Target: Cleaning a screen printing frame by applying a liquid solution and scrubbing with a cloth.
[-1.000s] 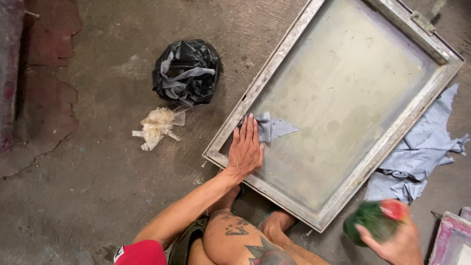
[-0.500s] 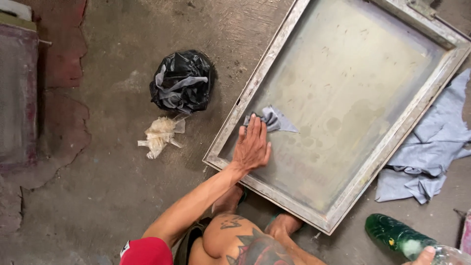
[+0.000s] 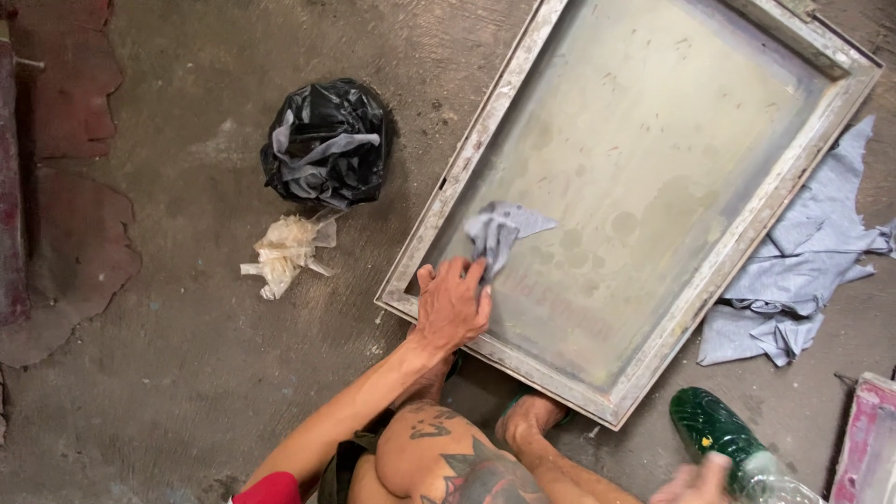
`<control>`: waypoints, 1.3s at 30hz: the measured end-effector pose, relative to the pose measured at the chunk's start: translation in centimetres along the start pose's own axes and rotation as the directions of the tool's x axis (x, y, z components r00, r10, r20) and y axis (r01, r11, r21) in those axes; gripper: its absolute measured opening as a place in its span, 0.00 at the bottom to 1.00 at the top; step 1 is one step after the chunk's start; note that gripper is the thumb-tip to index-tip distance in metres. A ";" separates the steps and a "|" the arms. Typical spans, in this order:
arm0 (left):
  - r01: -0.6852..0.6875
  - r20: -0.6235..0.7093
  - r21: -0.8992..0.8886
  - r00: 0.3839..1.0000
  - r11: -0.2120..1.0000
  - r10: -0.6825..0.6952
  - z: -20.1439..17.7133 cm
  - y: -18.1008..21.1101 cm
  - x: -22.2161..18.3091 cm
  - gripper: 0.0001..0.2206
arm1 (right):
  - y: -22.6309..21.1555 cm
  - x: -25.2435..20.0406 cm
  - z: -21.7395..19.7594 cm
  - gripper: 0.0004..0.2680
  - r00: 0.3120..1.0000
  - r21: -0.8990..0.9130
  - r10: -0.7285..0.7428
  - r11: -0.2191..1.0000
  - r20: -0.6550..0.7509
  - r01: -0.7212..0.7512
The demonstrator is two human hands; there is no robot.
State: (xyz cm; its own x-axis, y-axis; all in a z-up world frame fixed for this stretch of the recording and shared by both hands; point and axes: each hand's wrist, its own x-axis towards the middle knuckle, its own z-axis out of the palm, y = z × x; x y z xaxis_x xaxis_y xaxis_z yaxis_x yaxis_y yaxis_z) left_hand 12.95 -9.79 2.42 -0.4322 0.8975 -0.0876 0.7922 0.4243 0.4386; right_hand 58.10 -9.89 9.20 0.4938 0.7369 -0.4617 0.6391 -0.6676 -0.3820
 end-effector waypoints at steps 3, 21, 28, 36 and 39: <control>0.032 0.039 -0.245 0.999 0.969 -0.023 -1.3 -1.4 -0.5 0.11 | -2.0 1.0 6.7 0.07 0.978 0.174 -0.181 0.971 0.105 0.162; 0.103 -0.223 -0.438 0.950 0.893 -0.219 -3.8 -7.6 4.9 0.19 | -29.8 -7.3 30.9 0.17 -0.340 0.186 -0.900 -0.297 0.274 0.936; -0.452 0.029 0.391 0.877 0.802 0.480 -2.1 -3.2 5.6 0.28 | -16.4 -5.2 14.4 0.06 0.541 0.295 -0.841 0.514 -0.014 0.806; -0.231 0.085 0.617 0.970 0.752 0.228 0.4 -0.8 7.2 0.33 | -3.7 7.4 0.2 0.06 0.109 -0.408 -0.983 0.162 -0.151 0.898; -0.197 0.015 0.509 0.975 0.838 0.220 0.0 -0.5 7.1 0.33 | -8.9 6.2 -0.7 0.10 0.361 -0.356 -0.897 0.434 -0.256 0.828</control>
State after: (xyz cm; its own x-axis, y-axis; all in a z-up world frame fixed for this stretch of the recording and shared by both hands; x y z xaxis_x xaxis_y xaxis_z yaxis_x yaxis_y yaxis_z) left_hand 9.43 -3.62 1.61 -0.2408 0.9706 -0.0022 0.9682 0.2401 -0.0701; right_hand 55.91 0.66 10.33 -0.2443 0.8919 0.3806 0.8960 0.3577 -0.2631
